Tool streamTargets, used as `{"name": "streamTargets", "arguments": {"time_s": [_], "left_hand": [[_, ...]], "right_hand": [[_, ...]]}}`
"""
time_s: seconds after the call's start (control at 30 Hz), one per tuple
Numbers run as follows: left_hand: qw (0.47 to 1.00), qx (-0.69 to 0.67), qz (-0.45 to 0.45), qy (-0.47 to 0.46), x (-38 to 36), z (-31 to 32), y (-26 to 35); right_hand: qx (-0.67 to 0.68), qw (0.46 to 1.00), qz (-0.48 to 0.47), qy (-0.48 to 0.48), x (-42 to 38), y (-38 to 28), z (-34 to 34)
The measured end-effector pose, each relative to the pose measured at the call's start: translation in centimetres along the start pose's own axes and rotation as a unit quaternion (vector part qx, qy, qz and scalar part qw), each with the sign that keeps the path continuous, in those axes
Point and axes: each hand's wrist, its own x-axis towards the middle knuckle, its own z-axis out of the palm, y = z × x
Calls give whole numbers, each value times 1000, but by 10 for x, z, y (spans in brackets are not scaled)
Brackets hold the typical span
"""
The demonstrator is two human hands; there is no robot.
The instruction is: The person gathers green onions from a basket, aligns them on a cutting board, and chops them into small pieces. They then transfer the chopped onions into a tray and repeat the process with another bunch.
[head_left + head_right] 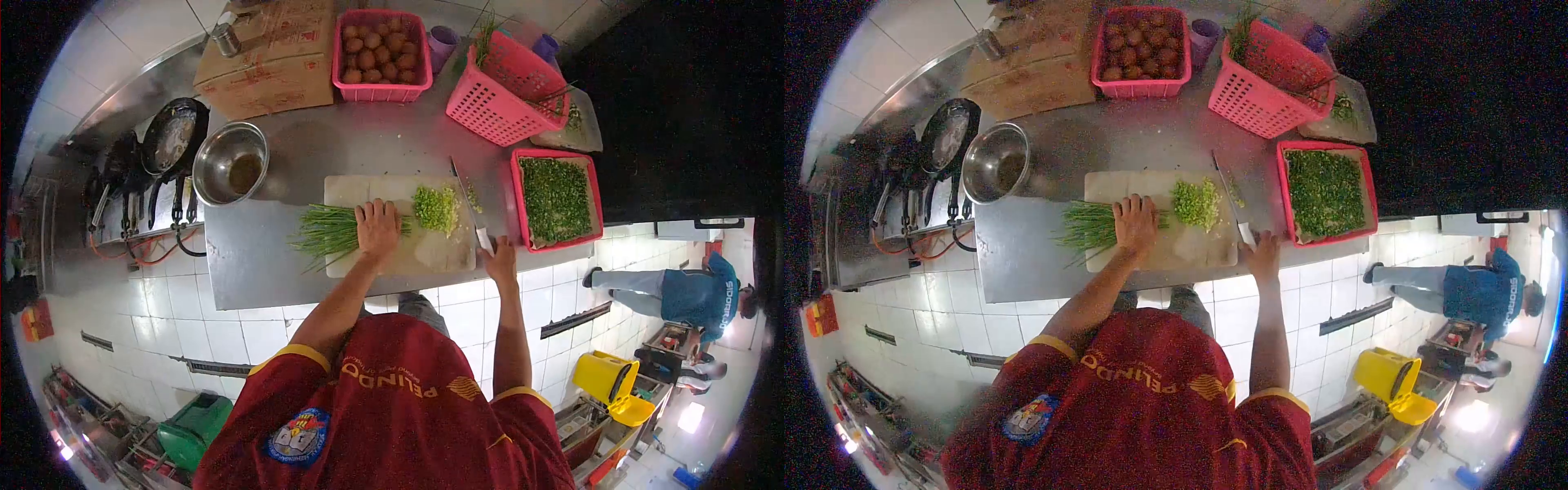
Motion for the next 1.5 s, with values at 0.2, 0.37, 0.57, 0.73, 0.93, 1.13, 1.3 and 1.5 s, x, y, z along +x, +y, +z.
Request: {"name": "streamTargets", "arguments": {"time_s": [0.2,0.37,0.57,0.73,0.93,1.13,1.3,1.5], "left_hand": [[1000,-11,-8,1,1,-1,-1],[1000,-18,-14,21,2,5,-3],[999,-32,-16,-4,1,5,-5],[999,-48,-13,-3,0,8,-6],[998,-49,-18,-18,2,9,-8],[997,-59,-21,-34,4,6,-6],[998,-51,-20,-29,3,8,-7],[998,-51,-20,-13,3,13,-7]], "right_hand": [[61,996,52,-37,6,-21,-12],[173,971,158,49,-21,-88,-22],[119,989,69,-55,-57,-198,-44],[77,988,58,-124,-60,-233,-43],[32,979,78,-188,-60,-250,-53],[12,973,86,-215,-59,-256,-66],[7,969,83,-233,-56,-263,-76],[13,957,139,-253,-67,-265,-79]]}}
